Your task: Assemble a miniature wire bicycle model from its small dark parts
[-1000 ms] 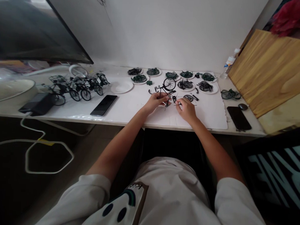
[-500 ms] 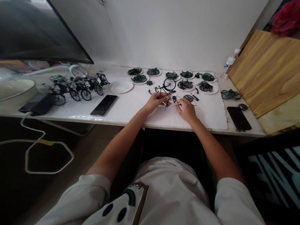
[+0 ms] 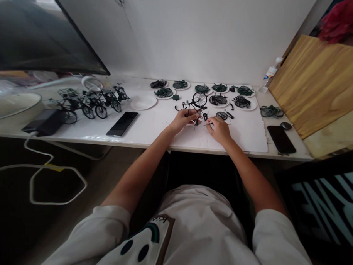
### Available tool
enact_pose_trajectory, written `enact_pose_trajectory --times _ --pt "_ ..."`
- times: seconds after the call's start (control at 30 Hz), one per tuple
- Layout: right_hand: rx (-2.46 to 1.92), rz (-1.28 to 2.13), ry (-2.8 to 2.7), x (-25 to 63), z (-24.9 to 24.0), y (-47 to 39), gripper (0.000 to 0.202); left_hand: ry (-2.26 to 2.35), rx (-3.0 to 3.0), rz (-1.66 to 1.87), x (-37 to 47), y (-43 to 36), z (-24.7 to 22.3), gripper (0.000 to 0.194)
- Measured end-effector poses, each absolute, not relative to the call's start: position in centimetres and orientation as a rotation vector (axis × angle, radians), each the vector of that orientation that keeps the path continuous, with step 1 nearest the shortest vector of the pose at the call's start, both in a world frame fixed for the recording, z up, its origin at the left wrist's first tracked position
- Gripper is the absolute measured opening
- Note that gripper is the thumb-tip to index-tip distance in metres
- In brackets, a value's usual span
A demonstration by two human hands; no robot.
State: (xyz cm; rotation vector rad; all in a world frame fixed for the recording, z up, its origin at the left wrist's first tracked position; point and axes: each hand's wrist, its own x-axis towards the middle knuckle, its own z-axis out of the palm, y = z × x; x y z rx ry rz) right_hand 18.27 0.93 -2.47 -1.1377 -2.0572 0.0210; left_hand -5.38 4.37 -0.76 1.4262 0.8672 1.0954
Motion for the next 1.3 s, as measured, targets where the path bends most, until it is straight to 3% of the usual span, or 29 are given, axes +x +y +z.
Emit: enact_pose_trajectory --times 1.3 --pt "-1.201 0.051 -2.118 18.2 -2.33 0.83 0.009 0.886 1.495 1.065 -5.47 4.5 -0.92 0.041"
